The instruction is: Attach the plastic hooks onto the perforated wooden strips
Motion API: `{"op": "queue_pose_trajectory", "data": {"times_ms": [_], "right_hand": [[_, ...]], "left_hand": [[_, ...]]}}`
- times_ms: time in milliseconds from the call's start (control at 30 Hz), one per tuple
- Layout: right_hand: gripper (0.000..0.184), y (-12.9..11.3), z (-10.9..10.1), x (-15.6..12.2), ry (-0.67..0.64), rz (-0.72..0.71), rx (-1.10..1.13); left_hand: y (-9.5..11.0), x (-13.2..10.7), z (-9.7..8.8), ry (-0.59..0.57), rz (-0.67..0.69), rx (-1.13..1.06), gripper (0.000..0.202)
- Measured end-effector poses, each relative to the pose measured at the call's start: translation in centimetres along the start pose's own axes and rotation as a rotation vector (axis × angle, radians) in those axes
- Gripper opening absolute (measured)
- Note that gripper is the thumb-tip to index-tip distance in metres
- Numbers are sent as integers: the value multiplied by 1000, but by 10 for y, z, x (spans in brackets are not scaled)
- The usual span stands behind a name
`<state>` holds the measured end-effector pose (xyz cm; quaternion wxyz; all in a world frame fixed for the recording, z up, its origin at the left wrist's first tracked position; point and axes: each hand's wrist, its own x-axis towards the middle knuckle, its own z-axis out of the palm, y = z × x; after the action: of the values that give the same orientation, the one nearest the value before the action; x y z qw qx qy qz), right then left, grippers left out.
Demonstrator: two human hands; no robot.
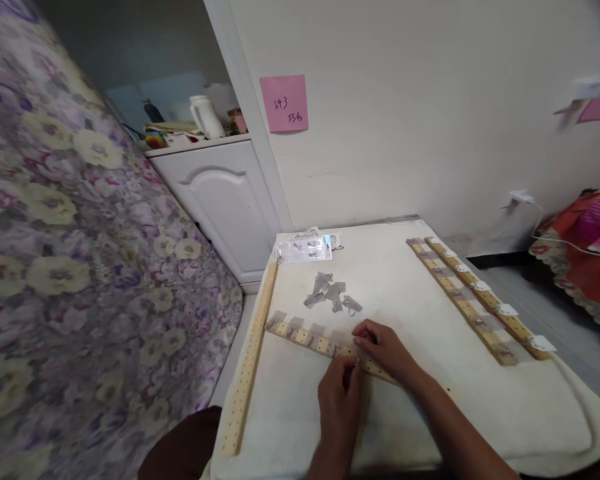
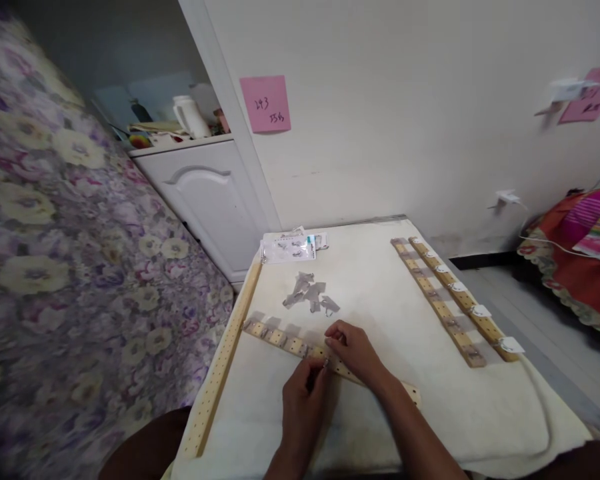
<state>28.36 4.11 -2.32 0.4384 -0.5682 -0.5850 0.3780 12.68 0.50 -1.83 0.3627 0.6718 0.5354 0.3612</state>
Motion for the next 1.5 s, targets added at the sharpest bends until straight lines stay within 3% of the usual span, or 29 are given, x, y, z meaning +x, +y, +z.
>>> {"op": "queue_pose_trajectory", "data": {"times_ms": [433,700,1267,1500], "right_hand": [[18,2,-3,-3,29,55,-23],[11,4,-4,1,4,82,34],[14,3,-1,3,-5,93,13],[16,6,-4,-2,68,91,-70]], "left_hand": [[4,1,3,-5,-57,-66,13],[-3,-5,5,62,-42,55,9],[-3,-2,7,15,-76,74,6],[-2,-5,6,56,-78,88,6]]}}
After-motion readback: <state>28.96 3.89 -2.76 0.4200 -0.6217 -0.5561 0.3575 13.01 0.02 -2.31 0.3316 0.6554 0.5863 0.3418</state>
